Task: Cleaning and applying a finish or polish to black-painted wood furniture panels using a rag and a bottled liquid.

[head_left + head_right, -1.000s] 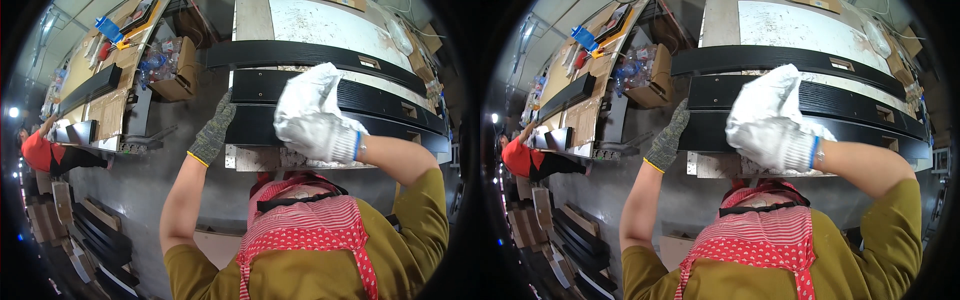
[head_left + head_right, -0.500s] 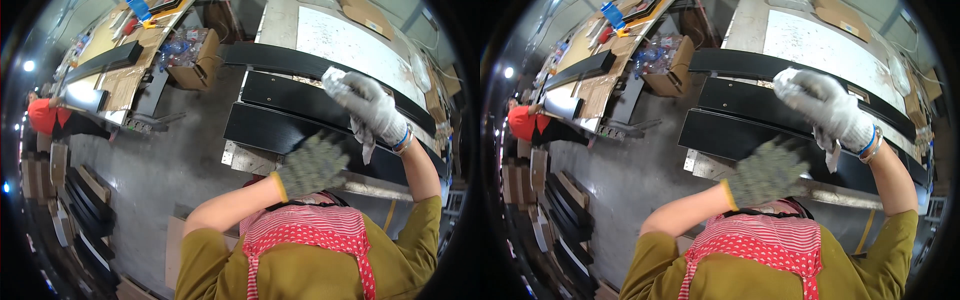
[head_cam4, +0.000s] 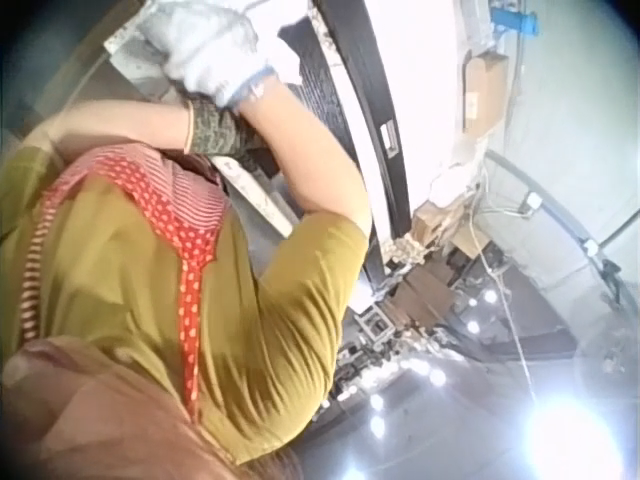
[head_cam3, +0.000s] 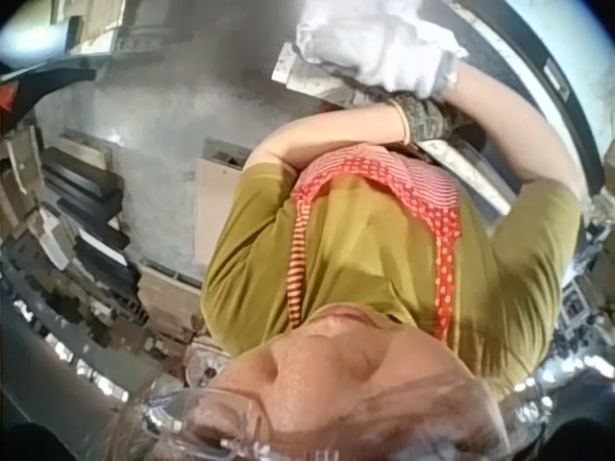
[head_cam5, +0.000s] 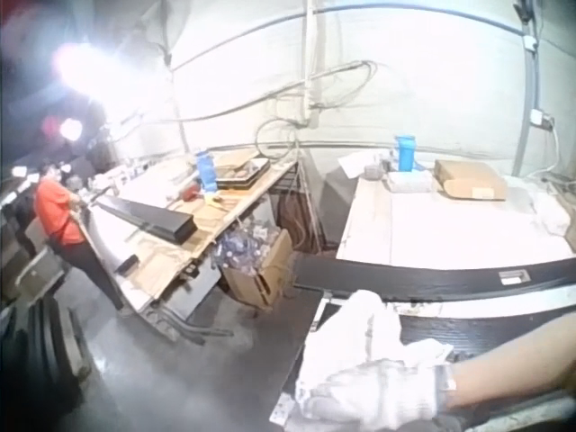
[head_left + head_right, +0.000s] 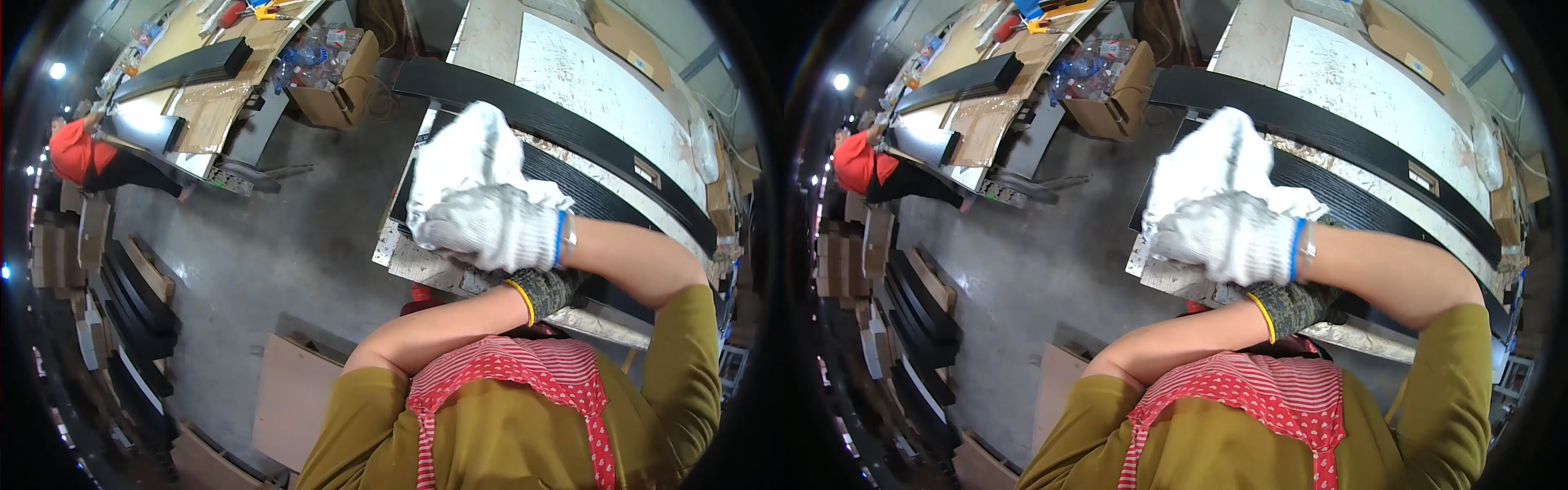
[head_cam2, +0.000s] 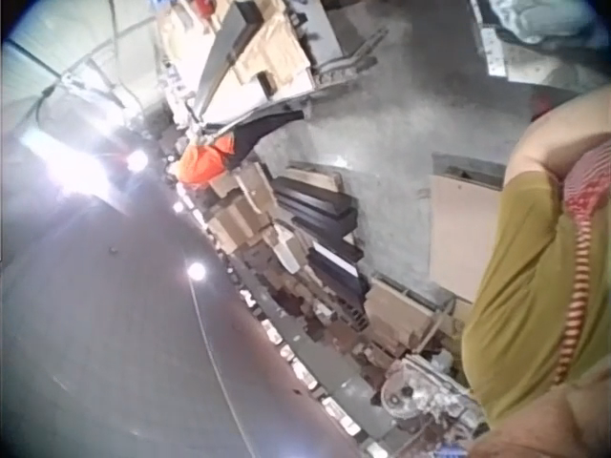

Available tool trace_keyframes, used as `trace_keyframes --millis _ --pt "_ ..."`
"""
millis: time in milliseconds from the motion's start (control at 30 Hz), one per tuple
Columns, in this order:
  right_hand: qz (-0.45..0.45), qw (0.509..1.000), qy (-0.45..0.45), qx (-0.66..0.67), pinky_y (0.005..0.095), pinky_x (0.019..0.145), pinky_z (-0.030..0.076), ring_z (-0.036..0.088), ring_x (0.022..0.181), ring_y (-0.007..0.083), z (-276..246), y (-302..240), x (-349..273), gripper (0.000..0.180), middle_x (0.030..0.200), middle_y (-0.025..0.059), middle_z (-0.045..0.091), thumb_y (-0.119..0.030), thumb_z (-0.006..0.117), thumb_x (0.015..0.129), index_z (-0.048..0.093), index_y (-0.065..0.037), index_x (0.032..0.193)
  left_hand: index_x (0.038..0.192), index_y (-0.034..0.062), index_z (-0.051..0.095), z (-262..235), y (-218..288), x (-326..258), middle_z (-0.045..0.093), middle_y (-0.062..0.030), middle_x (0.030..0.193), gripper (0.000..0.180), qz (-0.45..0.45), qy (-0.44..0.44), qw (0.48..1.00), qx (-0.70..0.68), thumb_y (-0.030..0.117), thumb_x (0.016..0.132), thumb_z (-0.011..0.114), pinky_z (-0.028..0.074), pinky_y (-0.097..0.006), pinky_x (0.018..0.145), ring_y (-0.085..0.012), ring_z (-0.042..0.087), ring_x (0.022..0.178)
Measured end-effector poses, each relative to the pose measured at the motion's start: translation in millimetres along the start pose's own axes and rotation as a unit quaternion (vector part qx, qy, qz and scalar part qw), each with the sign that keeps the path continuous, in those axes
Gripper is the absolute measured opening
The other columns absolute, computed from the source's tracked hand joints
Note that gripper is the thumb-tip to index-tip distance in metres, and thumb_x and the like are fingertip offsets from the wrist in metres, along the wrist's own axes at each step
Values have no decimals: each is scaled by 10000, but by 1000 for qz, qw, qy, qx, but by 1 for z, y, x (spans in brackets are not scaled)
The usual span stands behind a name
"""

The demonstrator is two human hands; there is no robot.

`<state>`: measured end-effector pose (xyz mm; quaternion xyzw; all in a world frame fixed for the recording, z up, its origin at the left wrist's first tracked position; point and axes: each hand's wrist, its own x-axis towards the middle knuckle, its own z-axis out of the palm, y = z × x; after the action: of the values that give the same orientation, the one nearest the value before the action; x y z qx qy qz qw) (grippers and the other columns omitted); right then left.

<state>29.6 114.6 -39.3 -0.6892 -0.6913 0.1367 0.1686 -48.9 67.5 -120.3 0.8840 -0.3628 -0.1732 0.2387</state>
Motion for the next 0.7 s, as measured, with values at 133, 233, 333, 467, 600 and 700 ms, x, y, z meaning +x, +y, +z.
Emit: trace_keyframes --millis 133,233,333,467,600,700 --pt "156 987 -37 14 454 814 534 647 905 357 -16 -22 32 271 940 128 656 -212 654 828 631 -107 1076 1453 99 414 34 0 17 431 -122 1505 530 28 118 976 -181 436 1057 310 345 -437 1147 -277 444 1361" --pt "98 990 100 18 440 851 535 645 961 333 9 -6 38 259 1026 145 652 -211 635 841 637 -92 1071 1435 96 439 25 4 14 433 -125 1500 518 52 98 985 -129 421 1041 348 349 -441 1141 -277 444 1360" --pt "143 986 -56 62 420 890 523 640 991 335 -1 -8 -1 285 1049 153 654 -215 665 828 644 -66 1069 1416 93 463 22 1 8 436 -128 1495 507 46 69 991 -105 405 1025 385 354 -444 1136 -278 443 1358" --pt "153 986 43 54 437 817 535 655 921 328 4 -16 -20 225 948 143 654 -241 617 882 638 -87 1045 1392 89 495 23 5 12 439 -131 1488 492 54 84 989 -105 385 1003 435 360 -448 1128 -279 442 1357" --pt "241 968 15 71 413 686 555 662 786 267 -16 -13 44 216 893 100 649 -267 587 929 634 -98 1056 1367 85 528 -2 15 2 443 -135 1481 478 96 118 986 -72 364 982 485 365 -453 1121 -280 441 1355" --pt "97 934 262 224 279 440 504 590 507 149 14 42 3 246 780 37 620 -255 578 975 625 -69 1129 1349 82 552 -38 25 -27 445 -138 1476 468 114 158 981 20 349 965 522 370 -456 1115 -280 440 1354"
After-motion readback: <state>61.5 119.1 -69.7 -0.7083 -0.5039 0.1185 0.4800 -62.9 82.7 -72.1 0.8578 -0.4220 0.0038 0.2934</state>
